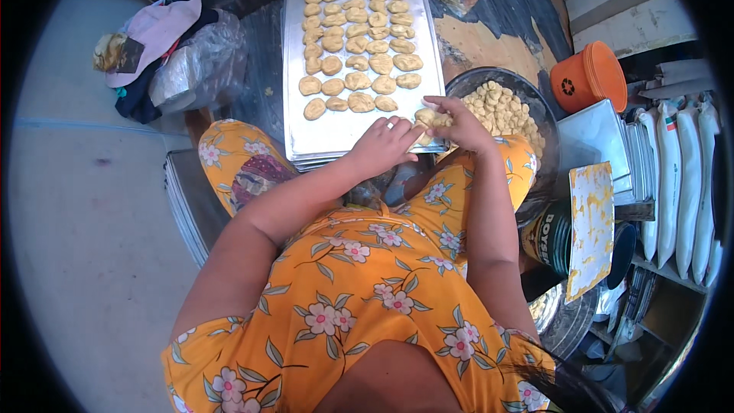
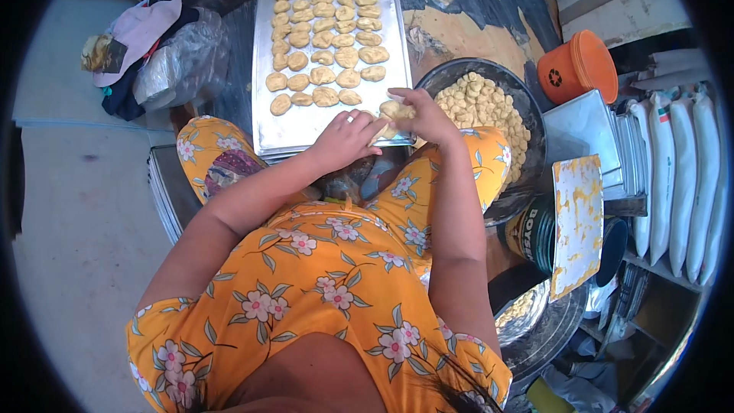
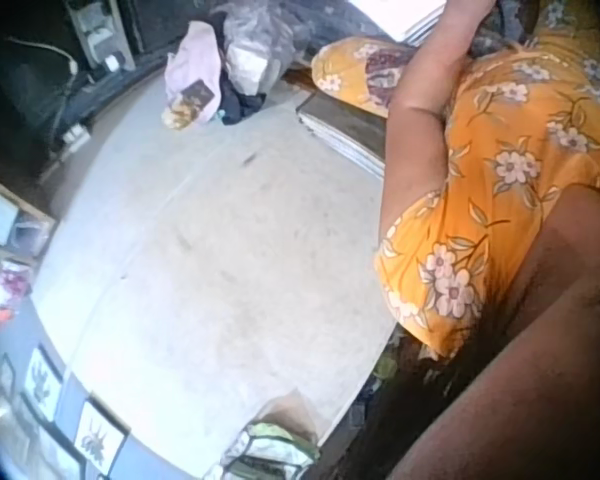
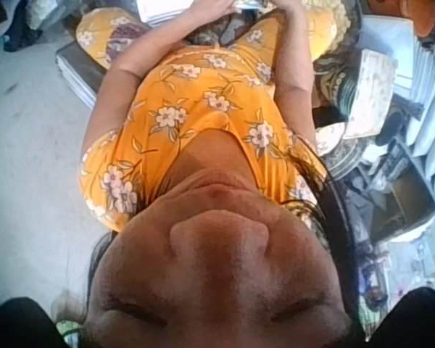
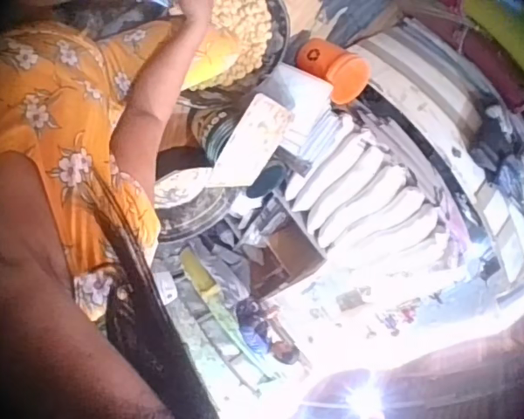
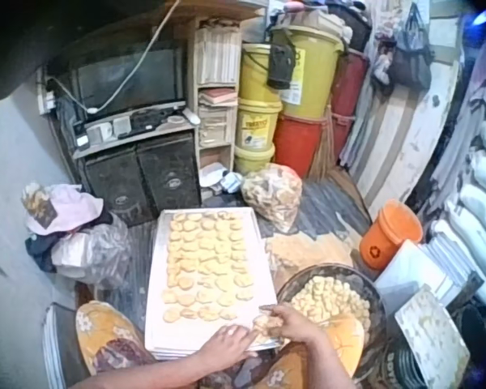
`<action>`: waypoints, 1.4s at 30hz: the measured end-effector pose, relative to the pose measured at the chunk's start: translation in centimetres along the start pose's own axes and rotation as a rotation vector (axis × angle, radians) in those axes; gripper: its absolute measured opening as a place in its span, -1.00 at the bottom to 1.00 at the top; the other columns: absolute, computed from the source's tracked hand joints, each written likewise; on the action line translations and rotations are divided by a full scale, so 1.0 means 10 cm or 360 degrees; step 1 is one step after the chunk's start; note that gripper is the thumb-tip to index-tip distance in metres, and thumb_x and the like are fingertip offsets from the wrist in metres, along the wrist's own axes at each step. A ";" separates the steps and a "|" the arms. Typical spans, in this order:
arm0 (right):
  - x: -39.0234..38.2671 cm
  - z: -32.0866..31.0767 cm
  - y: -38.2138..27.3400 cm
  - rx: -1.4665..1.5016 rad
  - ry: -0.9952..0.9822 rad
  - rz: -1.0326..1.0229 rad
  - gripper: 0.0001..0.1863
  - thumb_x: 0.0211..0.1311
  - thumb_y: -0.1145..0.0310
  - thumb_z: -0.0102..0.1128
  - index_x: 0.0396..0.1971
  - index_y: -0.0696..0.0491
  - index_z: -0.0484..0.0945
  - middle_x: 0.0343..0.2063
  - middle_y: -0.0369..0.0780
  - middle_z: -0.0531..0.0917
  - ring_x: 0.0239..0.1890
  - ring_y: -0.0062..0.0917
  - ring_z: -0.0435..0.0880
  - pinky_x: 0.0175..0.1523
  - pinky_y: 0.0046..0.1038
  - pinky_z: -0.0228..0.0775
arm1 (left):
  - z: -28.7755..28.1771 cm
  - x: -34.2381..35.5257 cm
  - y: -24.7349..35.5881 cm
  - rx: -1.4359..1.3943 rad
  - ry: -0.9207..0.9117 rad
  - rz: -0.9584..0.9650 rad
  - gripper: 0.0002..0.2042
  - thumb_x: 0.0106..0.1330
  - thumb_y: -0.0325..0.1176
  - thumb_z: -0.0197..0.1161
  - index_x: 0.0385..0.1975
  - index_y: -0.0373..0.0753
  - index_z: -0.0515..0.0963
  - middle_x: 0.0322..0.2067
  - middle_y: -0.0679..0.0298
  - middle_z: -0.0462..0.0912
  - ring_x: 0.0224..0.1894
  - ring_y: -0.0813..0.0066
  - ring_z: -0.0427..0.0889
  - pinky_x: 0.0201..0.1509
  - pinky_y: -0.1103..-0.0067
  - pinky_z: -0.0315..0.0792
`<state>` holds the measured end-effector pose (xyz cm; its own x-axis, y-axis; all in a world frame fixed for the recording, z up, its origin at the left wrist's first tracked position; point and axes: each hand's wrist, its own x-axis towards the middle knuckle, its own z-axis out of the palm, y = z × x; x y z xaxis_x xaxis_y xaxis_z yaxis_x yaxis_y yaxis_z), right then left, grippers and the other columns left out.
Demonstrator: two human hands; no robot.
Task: The person wipes metal baking trays with a cloth, transfers dough pieces from a bowl onto a tray, and shapes and arranges the dough pieces into rows on the tray by hand.
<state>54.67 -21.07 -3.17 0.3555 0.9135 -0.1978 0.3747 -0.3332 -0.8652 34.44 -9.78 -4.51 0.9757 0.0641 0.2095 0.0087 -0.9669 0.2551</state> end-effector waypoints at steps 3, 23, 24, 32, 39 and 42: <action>-0.01 0.04 -0.17 -0.0279 -0.0060 -0.0035 -0.35 -0.13 0.34 0.49 0.10 -0.01 0.53 -0.08 -0.08 0.47 -0.02 -0.20 0.56 0.09 -0.33 0.43 | -0.02 -0.06 -0.05 -0.0190 -0.0047 -0.0068 -0.52 0.15 -0.09 0.35 -0.01 -0.22 0.48 -0.14 0.16 0.43 -0.02 0.21 0.48 0.08 0.36 0.39; 0.05 -0.12 -0.13 0.0552 0.0340 0.0201 -0.65 -0.05 0.49 0.35 -0.20 0.13 0.49 -0.32 -0.26 0.62 -0.29 -0.59 0.59 -0.17 -0.52 0.47 | -0.04 0.19 0.00 -0.0269 -0.0151 -0.0567 -0.83 0.19 -0.37 0.21 -0.25 -0.24 0.49 -0.31 0.03 0.55 -0.33 0.04 0.64 -0.30 0.25 0.54; 0.01 -0.11 -0.14 0.0464 0.0363 0.0191 -0.65 -0.04 0.50 0.35 -0.20 0.13 0.49 -0.33 -0.26 0.62 -0.29 -0.59 0.59 -0.17 -0.53 0.46 | -0.06 0.26 0.01 -0.0269 -0.0148 -0.0565 -0.83 0.19 -0.37 0.21 -0.25 -0.24 0.49 -0.31 0.03 0.55 -0.33 0.04 0.64 -0.30 0.25 0.54; -0.02 -0.14 -0.07 0.0493 0.0354 0.0145 -0.65 -0.02 0.52 0.34 -0.19 0.12 0.46 -0.33 -0.28 0.62 -0.27 -0.61 0.60 -0.16 -0.55 0.46 | -0.23 0.58 -0.18 0.0094 -0.0022 -0.0551 -0.88 0.18 -0.52 0.09 -0.32 -0.30 0.53 -0.32 0.02 0.56 -0.33 0.11 0.70 -0.37 0.30 0.57; -0.09 0.15 -0.64 0.1270 0.0362 0.0168 -0.64 0.05 0.44 0.39 -0.15 0.11 0.47 -0.28 -0.24 0.63 -0.25 -0.58 0.62 -0.15 -0.54 0.50 | -0.55 -0.03 -0.31 -0.2147 0.0469 -0.1121 -0.72 0.36 -0.20 0.17 -0.06 -0.24 0.51 -0.26 0.12 0.61 -0.30 0.29 0.63 -0.26 0.36 0.53; -0.09 0.74 -0.95 0.0637 0.0325 -0.0182 -0.63 0.13 0.37 0.36 -0.09 0.12 0.48 -0.22 -0.18 0.64 -0.23 -0.43 0.66 -0.19 -0.45 0.53 | -0.37 -0.28 -0.27 -0.3431 0.0432 -0.1312 -0.68 0.44 -0.10 0.05 -0.06 -0.23 0.49 -0.21 0.21 0.62 -0.23 0.34 0.63 -0.13 0.42 0.56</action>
<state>44.45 -16.98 1.82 0.5077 0.8610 -0.0303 0.0758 -0.0797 -0.9939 30.90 -6.39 -2.25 0.8454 0.3599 -0.3947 -0.0949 0.8284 0.5520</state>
